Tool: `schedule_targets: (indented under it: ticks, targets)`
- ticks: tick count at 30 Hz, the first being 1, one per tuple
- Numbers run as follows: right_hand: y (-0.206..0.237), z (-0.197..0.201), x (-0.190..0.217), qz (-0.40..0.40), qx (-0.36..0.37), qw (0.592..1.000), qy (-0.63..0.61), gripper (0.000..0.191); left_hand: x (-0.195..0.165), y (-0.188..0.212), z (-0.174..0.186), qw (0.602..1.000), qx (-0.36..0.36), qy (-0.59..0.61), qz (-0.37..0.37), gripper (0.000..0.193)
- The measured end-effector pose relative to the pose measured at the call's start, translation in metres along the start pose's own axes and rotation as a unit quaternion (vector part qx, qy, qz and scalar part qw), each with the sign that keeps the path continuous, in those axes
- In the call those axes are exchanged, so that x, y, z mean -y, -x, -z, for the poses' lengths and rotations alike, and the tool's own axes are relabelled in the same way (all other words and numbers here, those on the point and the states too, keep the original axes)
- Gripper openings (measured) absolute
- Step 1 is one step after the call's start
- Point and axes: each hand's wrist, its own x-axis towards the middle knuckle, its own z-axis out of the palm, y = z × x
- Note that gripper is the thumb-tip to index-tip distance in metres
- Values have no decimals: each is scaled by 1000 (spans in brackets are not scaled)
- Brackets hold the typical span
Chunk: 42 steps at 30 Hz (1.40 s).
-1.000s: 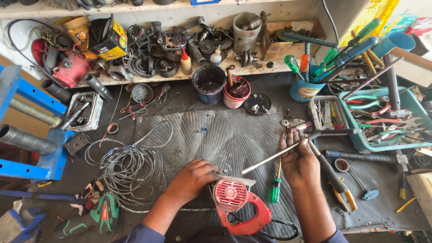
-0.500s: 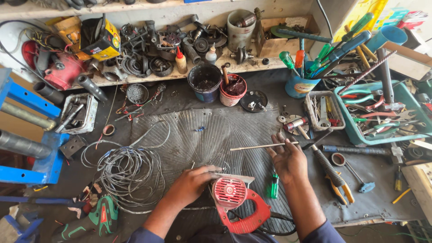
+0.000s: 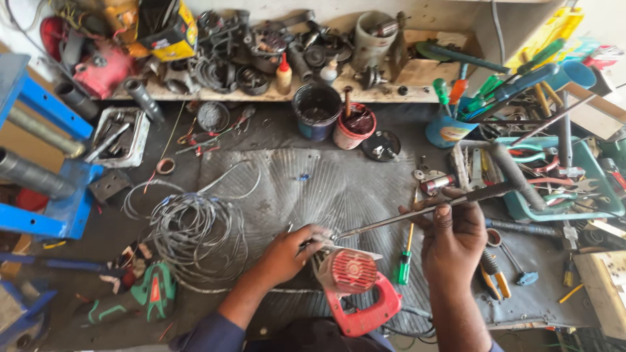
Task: The person files a ribbed steel rod on the workbench, hammers it, then services a small red electric grinder: they remove its brush cap, pack grease into the housing, reattach the cap, and finally disassemble the motor armature from the housing by hand.
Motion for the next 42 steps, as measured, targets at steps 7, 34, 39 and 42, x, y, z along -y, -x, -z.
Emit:
schedule_targets:
  ticks: [7, 34, 39, 42]
  targets:
    - [15, -79, 15, -46, 69, 973, 213, 29, -11, -4, 19, 995, 51, 1, -88, 29]
    - [58, -100, -27, 27, 28, 954, 298, 24, -38, -26, 19, 991, 57, 67, -100, 46]
    - [54, -104, -28, -30, -21, 950, 312, 22, -24, -38, 17, 968, 90, 129, -194, 40]
    - [53, -107, -25, -84, -18, 961, 262, 26, -21, -40, 18, 960, 118, 156, -201, 38]
